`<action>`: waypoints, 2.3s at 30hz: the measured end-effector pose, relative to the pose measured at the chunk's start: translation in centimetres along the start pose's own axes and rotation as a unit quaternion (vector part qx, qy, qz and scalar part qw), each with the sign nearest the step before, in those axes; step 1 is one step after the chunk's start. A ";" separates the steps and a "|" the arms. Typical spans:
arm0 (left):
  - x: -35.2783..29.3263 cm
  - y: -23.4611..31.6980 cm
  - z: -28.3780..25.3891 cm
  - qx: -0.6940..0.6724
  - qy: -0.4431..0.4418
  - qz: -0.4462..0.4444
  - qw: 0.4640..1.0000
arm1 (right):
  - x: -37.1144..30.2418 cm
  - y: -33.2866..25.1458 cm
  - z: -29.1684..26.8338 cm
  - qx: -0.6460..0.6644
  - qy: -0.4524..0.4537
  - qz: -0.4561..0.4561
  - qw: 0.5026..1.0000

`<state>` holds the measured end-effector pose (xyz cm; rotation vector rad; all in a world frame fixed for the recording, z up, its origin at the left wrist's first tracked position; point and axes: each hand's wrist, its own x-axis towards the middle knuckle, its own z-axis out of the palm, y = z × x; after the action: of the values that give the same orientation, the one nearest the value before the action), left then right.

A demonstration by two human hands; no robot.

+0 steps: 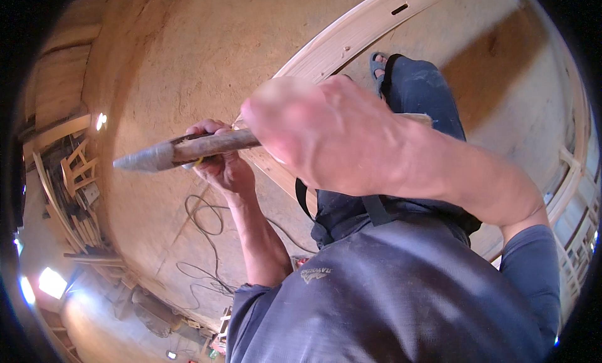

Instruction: The person carves out a recessed section in a curved wooden beam using a chisel and a small hatchet.

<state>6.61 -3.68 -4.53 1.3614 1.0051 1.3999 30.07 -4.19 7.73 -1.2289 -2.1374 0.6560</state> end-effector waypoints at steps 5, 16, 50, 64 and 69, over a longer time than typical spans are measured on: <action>0.1 2.0 0.8 -0.033 0.090 -0.058 0.994 | 1.5 -1.6 -1.3 -0.043 -0.037 -0.033 0.998; -1.0 2.4 1.3 0.022 0.098 -0.040 0.994 | 0.1 -5.5 -1.5 -0.100 -0.017 -0.086 0.991; 0.0 6.1 -0.5 -0.067 0.271 -0.044 0.959 | -10.2 3.3 0.3 0.215 -0.109 0.549 0.800; 0.4 3.7 -1.1 -0.065 0.267 0.030 0.961 | -9.2 2.2 0.8 0.205 -0.078 0.449 0.866; 0.7 2.0 0.4 -0.021 0.195 0.038 0.980 | -7.8 1.3 -0.2 0.183 -0.111 0.437 0.874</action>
<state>6.87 -3.57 -2.41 1.1256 1.1742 1.7806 34.14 -10.45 5.17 -1.9390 -1.4035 1.5581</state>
